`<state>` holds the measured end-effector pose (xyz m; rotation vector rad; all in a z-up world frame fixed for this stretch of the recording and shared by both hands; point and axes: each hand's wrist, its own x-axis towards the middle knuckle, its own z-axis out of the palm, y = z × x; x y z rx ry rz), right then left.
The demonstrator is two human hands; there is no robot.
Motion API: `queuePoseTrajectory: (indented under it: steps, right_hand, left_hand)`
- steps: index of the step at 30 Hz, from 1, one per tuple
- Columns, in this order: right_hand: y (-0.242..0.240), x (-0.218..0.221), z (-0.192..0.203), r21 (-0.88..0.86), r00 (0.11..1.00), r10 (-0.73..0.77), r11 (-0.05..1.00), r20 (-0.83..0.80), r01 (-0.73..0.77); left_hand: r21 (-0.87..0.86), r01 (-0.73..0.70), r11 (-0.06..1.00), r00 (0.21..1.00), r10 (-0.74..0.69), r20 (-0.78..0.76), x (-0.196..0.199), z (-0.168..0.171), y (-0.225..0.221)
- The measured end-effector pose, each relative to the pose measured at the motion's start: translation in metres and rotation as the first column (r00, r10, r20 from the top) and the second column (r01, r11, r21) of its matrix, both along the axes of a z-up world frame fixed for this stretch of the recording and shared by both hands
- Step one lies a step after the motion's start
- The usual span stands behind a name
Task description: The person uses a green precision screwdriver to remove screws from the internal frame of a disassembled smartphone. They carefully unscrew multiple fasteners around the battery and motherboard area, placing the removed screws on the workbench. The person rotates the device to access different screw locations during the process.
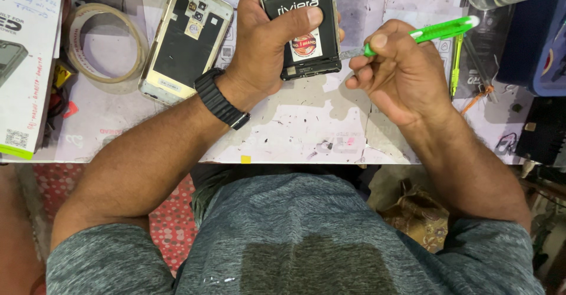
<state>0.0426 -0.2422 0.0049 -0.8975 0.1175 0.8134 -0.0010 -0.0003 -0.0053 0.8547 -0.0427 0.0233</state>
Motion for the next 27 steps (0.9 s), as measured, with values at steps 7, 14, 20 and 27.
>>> queuePoseTrajectory:
  steps: [7,14,20,27]
  right_hand:
    - [0.0019,-0.0084,0.0015,0.029,0.895,-0.017,1.000,0.446,0.005]
    - [0.0040,-0.0039,0.0034,0.086,0.955,-0.012,0.996,0.295,-0.014]
    - [0.0023,-0.0059,0.0056,0.028,0.902,0.007,0.999,0.431,-0.022]
    - [0.0013,-0.0036,0.0042,-0.047,0.729,0.085,0.996,0.679,-0.072]
  left_hand:
    - [-0.090,0.001,0.996,0.993,-0.011,-0.113,0.0010,0.0012,0.0024]
    - [-0.163,0.018,0.986,0.986,-0.044,-0.160,0.0033,0.0039,0.0043]
    - [-0.147,0.006,0.989,0.987,-0.029,-0.160,0.0041,0.0022,0.0033]
    - [-0.135,0.018,0.991,0.991,-0.036,-0.130,0.0036,0.0013,0.0039]
